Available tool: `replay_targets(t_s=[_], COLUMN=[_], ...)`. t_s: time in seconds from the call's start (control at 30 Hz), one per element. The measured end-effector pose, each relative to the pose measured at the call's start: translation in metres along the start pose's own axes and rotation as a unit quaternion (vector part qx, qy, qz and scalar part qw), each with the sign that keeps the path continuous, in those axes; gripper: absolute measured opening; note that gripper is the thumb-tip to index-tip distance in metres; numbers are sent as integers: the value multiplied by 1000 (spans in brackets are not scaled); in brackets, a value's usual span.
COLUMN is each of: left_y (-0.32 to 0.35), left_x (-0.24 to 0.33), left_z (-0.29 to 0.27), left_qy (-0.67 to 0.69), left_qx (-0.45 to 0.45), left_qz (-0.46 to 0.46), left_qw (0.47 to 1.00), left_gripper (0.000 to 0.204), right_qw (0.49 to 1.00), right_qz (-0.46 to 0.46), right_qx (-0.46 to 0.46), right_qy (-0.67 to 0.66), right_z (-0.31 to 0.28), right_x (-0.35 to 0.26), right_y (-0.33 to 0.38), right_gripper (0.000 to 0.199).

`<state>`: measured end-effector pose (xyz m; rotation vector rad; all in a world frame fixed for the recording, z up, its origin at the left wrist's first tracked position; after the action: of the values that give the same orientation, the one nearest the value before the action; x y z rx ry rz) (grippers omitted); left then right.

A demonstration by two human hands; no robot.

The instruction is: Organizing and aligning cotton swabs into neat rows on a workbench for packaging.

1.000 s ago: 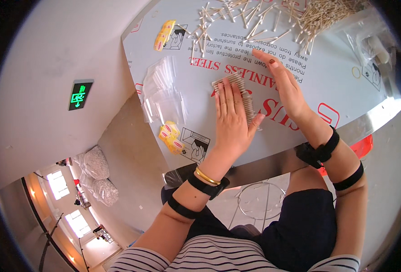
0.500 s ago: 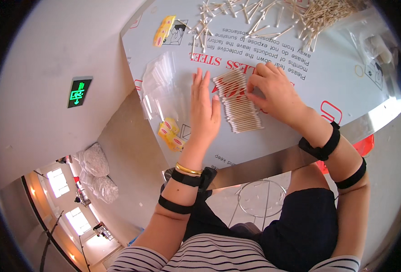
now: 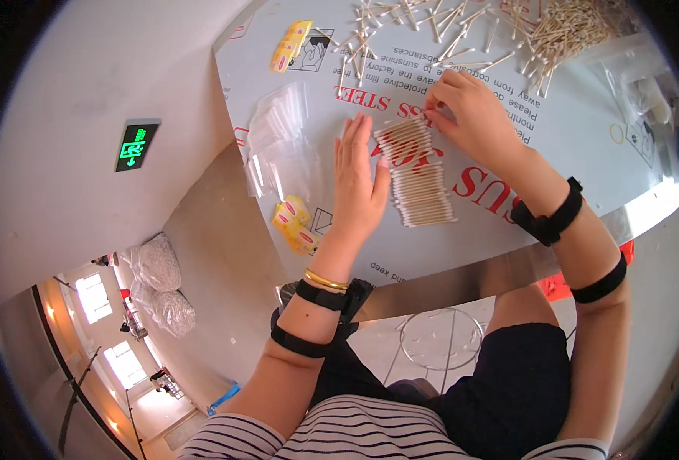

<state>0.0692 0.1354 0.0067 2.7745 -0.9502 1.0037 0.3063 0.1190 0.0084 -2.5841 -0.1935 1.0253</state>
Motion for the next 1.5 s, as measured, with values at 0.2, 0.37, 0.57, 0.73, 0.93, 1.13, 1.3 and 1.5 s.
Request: replay_targets(t_s=[0.2, 0.37, 0.57, 0.73, 0.93, 1.13, 1.3, 1.5], left_y=[-10, -12, -76, -144, -166, -153, -118, -77], left_x=[4, 10, -27, -49, -53, -61, -52, -41], left_z=[5, 9, -2, 2, 9, -6, -15, -34], left_qy=[-70, -106, -25, -70, -173, -68, 25, 25], left_qx=[-19, -32, 97, 124, 120, 66, 13, -39], left_qz=[40, 45, 31, 17, -55, -16, -12, 29], left_qw=[997, 993, 994, 990, 976, 995, 1000, 998], left_gripper=[58, 60, 67, 69, 56, 25, 9, 21], right_qw=[1000, 999, 972, 965, 965, 970, 970, 973], right_qz=[-14, -3, 118, 121, 114, 99, 100, 91], right_qx=[-3, -10, -11, -27, -42, -38, -39, -34], right_qy=[-20, -49, -201, -231, -233, -220, -219, -208], right_z=[17, 3, -13, -15, -19, -22, -23, -22], right_x=[1, 5, 5, 7, 9, 8, 7, 6], right_y=[-5, 3, 9, 10, 14, 14, 16, 15], right_gripper=[8, 13, 17, 16, 15, 15, 15, 15])
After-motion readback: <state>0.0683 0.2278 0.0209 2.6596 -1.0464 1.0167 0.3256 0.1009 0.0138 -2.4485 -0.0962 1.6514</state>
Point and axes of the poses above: each hand's wrist, its own y-axis away from the middle knuckle, its own z-axis out of the palm, x = y × z, the point moved 1 cm from there along -y, towards the middle knuckle, and after that the axes turned 3 degrees about -z, right-handed, at the moved point
